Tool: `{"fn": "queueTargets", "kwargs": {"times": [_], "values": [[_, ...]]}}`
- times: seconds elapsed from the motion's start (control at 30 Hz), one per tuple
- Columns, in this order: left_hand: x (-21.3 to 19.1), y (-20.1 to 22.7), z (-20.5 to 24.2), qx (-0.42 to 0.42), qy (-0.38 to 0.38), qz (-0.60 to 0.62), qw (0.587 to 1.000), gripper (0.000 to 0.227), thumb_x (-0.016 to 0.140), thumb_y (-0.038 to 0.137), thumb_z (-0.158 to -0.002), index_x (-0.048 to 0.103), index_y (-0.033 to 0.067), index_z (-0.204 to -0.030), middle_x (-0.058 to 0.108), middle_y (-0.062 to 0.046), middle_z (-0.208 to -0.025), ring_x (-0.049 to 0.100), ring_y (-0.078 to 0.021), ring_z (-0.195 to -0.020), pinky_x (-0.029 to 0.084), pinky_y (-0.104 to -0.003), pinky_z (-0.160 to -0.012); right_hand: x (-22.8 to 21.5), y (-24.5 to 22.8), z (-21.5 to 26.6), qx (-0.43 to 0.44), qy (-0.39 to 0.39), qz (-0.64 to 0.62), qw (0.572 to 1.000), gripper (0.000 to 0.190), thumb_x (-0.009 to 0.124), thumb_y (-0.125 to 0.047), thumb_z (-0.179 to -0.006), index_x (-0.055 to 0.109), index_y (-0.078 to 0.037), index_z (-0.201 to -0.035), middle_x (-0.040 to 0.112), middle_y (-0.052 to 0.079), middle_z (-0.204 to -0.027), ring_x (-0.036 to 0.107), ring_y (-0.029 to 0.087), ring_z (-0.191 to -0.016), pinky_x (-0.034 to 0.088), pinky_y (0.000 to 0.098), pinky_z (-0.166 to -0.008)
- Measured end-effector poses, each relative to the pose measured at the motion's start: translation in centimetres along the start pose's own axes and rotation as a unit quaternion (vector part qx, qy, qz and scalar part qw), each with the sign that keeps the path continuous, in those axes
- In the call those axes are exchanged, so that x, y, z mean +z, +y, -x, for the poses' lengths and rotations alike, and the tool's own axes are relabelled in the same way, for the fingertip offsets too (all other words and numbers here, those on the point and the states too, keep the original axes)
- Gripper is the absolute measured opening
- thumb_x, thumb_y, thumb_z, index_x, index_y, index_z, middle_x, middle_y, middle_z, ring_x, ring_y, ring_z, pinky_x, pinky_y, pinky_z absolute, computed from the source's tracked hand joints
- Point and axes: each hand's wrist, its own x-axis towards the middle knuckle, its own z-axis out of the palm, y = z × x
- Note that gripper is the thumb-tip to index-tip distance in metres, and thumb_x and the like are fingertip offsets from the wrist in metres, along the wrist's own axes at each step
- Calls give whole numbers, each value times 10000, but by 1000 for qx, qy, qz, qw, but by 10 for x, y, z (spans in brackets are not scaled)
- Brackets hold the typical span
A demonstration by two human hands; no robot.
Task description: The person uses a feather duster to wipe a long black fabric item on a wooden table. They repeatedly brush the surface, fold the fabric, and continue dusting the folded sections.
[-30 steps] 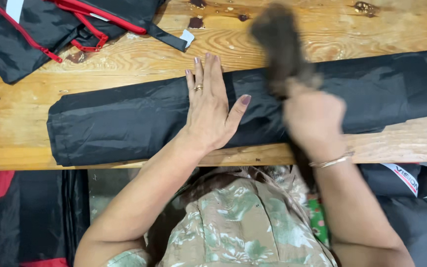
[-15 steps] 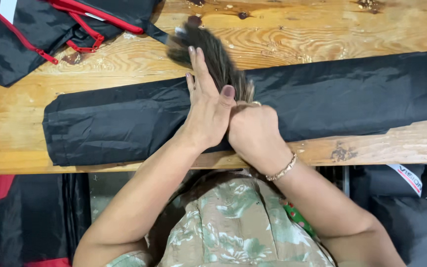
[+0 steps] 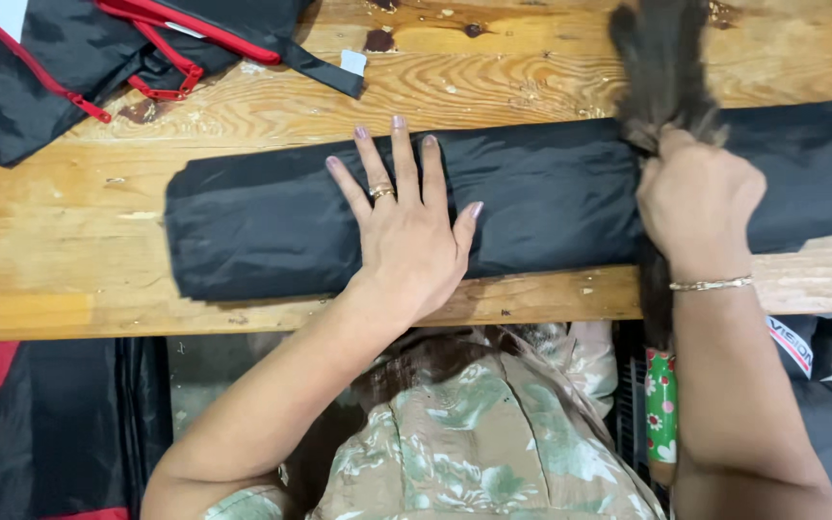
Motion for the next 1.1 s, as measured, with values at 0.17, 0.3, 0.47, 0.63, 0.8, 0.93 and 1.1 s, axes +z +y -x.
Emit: {"fn": "queueTargets", "kwargs": {"times": [0.17, 0.3, 0.47, 0.63, 0.8, 0.93, 1.1], "values": [[-15, -10, -24, -29, -113, 179, 977, 925, 157, 662, -1008, 134, -39, -1611, -67, -303, -1664, -128, -519, -1516, -119, -690, -1176, 11, -12, -9, 6, -16, 12, 1000, 115, 594, -345, -962, 668, -257, -972, 699, 5, -705, 724, 305, -592, 434, 387, -426], [2, -17, -27, -35, -46, 294, 954, 896, 254, 604, -1041, 55, -58, -1611, -66, -318, -1682, -63, -502, -1575, -104, -666, -1226, -103, -120, -6, 18, -223, -78, 971, 273, 469, -172, -934, 660, -240, -1117, 783, 97, -843, 785, 387, -764, 587, 488, -609], [-1, -22, -22, -20, -33, 306, 951, 963, 168, 678, -999, 39, -41, -1626, -133, -298, -1682, -67, -492, -1597, -108, -655, -1248, -63, -153, 28, -224, -8, -161, 961, 150, 603, -177, -798, 705, -183, -688, 687, 54, -614, 678, 306, -519, 456, 425, -406], [-5, -27, -13, -8, -42, 362, 931, 996, 111, 719, -971, -35, -19, -1623, -170, -282, -1688, -113, -454, -1609, -129, -625, -1265, -57, -77, 11, -62, -118, -92, 987, 322, 433, -257, -955, 653, -290, -1187, 757, 73, -734, 764, 385, -654, 517, 484, -446], [1, -24, -17, -10, -42, 403, 914, 984, 98, 731, -975, -155, 19, -1607, -225, -251, -1696, -146, -446, -1620, -172, -619, -1265, -13, -35, 14, -19, 47, 66, 997, 109, 609, -321, -953, 637, -255, -870, 692, 5, -688, 720, 273, -574, 464, 363, -422], [12, -23, -17, -7, -20, 391, 920, 971, 128, 716, -996, -135, 14, -1613, -197, -259, -1704, -161, -403, -1623, -157, -638, -1269, -61, -120, 7, -15, -75, 6, 997, 200, 522, -189, -917, 704, -271, -912, 750, 23, -705, 771, 294, -617, 505, 383, -467], [8, -24, -16, -11, -3, 402, 915, 980, 80, 743, -976, -117, 38, -1627, -195, -238, -1713, -129, -381, -1639, -142, -643, -1277, -57, -186, 25, -239, 164, -361, 886, 291, 644, -108, -914, 503, -141, -661, 482, 31, -523, 478, 258, -426, 315, 406, -385]]}}
